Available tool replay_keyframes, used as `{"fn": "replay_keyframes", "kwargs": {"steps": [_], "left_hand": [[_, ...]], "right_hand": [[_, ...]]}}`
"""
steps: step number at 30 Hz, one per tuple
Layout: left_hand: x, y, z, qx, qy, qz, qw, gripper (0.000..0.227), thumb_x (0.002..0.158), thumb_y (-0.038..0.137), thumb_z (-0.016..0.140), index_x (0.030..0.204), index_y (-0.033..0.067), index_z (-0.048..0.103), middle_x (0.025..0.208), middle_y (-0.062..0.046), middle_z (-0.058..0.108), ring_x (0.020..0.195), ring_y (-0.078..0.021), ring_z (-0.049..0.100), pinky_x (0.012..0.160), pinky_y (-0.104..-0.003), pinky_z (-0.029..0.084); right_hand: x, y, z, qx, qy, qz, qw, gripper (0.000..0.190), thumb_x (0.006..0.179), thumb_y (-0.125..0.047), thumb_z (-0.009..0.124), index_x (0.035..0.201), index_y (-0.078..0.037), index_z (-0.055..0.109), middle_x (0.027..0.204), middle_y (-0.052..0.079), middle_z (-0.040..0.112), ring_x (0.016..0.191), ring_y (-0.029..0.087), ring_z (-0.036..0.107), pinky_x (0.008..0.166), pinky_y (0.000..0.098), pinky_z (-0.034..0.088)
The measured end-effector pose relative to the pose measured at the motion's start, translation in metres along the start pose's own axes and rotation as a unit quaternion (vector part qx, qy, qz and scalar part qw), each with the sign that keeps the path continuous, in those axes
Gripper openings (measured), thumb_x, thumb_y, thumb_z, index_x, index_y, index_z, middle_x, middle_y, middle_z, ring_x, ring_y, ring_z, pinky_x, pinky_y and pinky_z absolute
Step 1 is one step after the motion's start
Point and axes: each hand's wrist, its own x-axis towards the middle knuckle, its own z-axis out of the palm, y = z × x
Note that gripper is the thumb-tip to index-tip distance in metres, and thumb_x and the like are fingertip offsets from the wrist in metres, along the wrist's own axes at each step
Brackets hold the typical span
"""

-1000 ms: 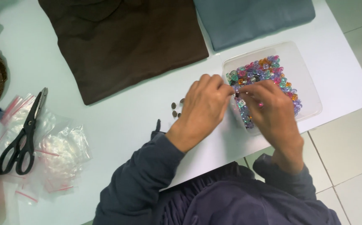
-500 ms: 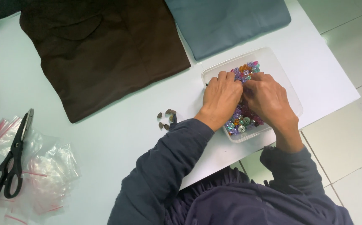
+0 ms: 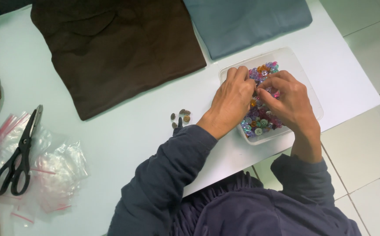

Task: Sorting colorful buttons from a container and packaging specific ones into small plastic bags.

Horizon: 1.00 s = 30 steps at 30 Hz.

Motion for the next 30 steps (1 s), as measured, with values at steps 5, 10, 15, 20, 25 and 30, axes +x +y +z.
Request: {"fn": "replay_keyframes", "kwargs": {"steps": [5, 10, 15, 20, 25, 30], "left_hand": [[-0.031, -0.003, -0.068, -0.022, -0.021, -0.024, 0.999, 0.015, 0.082, -0.013, 0.064, 0.091, -0.0059, 0.075, 0.091, -0.017, 0.056, 0.087, -0.0324, 0.058, 0.068, -0.039, 0.054], [-0.076, -0.015, -0.128, -0.028, -0.094, -0.060, 0.993, 0.030, 0.088, -0.008, 0.055, 0.111, -0.0003, 0.072, 0.101, -0.019, 0.059, 0.095, -0.0367, 0.060, 0.073, -0.042, 0.052], [-0.113, -0.037, -0.134, -0.002, -0.166, -0.162, 0.973, 0.030, 0.095, 0.002, 0.054, 0.118, 0.0045, 0.072, 0.109, -0.018, 0.065, 0.102, -0.0320, 0.063, 0.078, -0.039, 0.053], [-0.126, -0.044, -0.129, 0.017, -0.188, -0.184, 0.965, 0.027, 0.096, 0.007, 0.059, 0.119, 0.0047, 0.072, 0.110, -0.019, 0.066, 0.106, -0.0312, 0.062, 0.081, -0.039, 0.053], [-0.125, -0.042, -0.132, 0.019, -0.186, -0.209, 0.960, 0.025, 0.097, 0.011, 0.062, 0.119, 0.0046, 0.072, 0.111, -0.019, 0.066, 0.110, -0.0327, 0.061, 0.085, -0.041, 0.053], [-0.132, -0.052, -0.128, 0.077, -0.182, -0.253, 0.947, 0.023, 0.098, 0.013, 0.063, 0.117, 0.0049, 0.073, 0.112, -0.017, 0.065, 0.112, -0.0312, 0.059, 0.090, -0.043, 0.051]], "right_hand": [[0.002, -0.067, 0.001, 0.031, 0.006, -0.061, 0.998, 0.019, 0.102, -0.023, 0.075, 0.101, -0.005, 0.077, 0.105, 0.015, 0.068, 0.085, 0.027, 0.068, 0.071, 0.0397, 0.056], [0.008, -0.122, 0.024, 0.031, 0.007, -0.146, 0.989, 0.008, 0.095, -0.012, 0.077, 0.098, -0.005, 0.074, 0.104, 0.010, 0.066, 0.092, 0.026, 0.066, 0.074, 0.0381, 0.057], [0.010, -0.146, 0.062, -0.019, -0.033, -0.221, 0.975, 0.009, 0.088, -0.004, 0.076, 0.095, -0.002, 0.072, 0.095, 0.012, 0.065, 0.094, 0.029, 0.068, 0.077, 0.0386, 0.059], [0.008, -0.137, 0.088, -0.056, -0.043, -0.223, 0.972, 0.004, 0.091, -0.008, 0.073, 0.092, -0.005, 0.071, 0.094, 0.008, 0.063, 0.090, 0.027, 0.066, 0.071, 0.0361, 0.054], [0.004, -0.128, 0.117, -0.121, -0.026, -0.240, 0.963, 0.008, 0.088, -0.016, 0.074, 0.088, -0.010, 0.068, 0.094, 0.005, 0.059, 0.091, 0.026, 0.062, 0.070, 0.0370, 0.051], [0.004, -0.147, 0.142, -0.193, -0.082, -0.192, 0.959, 0.004, 0.092, -0.016, 0.072, 0.088, -0.014, 0.072, 0.089, 0.000, 0.059, 0.085, 0.016, 0.056, 0.068, 0.0300, 0.045]]}}
